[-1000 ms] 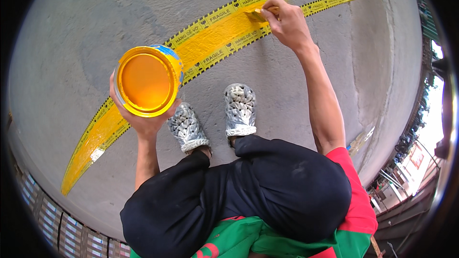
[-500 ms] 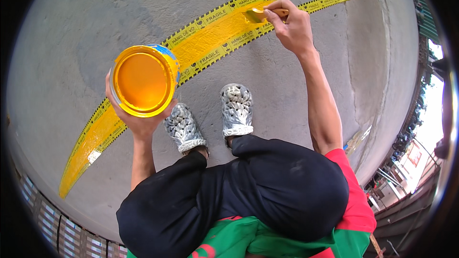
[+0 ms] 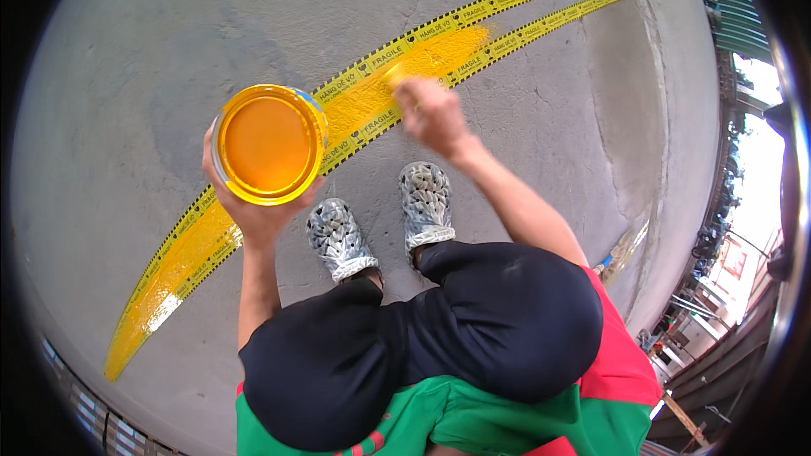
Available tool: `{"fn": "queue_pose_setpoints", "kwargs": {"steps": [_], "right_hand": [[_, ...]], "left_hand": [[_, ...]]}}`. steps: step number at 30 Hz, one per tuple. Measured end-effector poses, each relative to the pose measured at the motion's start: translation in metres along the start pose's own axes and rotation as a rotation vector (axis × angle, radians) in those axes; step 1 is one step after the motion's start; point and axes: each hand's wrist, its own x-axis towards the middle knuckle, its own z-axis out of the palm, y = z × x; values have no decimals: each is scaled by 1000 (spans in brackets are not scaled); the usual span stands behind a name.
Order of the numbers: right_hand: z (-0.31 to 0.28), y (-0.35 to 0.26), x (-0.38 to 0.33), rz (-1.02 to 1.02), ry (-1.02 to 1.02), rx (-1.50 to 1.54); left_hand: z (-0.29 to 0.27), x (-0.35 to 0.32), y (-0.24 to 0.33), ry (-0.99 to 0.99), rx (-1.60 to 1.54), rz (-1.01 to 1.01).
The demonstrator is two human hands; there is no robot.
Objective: The person paints yellow lines on a concrete floor using a paintbrush and a paint can. They repeatedly dip the brush into the can and apply paint along pre-marked tape lines, moving across the floor to cover multiple sections.
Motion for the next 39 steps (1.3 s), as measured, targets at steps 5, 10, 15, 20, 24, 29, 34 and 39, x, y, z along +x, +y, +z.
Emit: {"fn": "queue_pose_setpoints", "kwargs": {"steps": [5, 10, 15, 20, 24, 29, 34, 39], "right_hand": [[-19, 18, -2, 343, 70, 280], [-155, 92, 36, 508, 434, -150], [-236, -5, 103, 209, 409, 358], [-235, -102, 154, -257, -121, 489], [-212, -113, 160, -278, -244, 465], [-207, -74, 166, -400, -248, 390], [-229, -25, 182, -373, -244, 565], [-271, 5, 207, -314, -175, 828]], "left_hand": [[-12, 18, 10, -53, -107, -1], [-11, 48, 24, -88, -291, 113], [10, 57, 31, -74, -191, 99], [39, 65, 32, -39, -85, 147], [58, 68, 42, -44, -74, 120], [83, 82, 58, -105, -108, 106], [107, 100, 81, -140, -41, 83], [122, 127, 118, -81, 5, 56]]}}
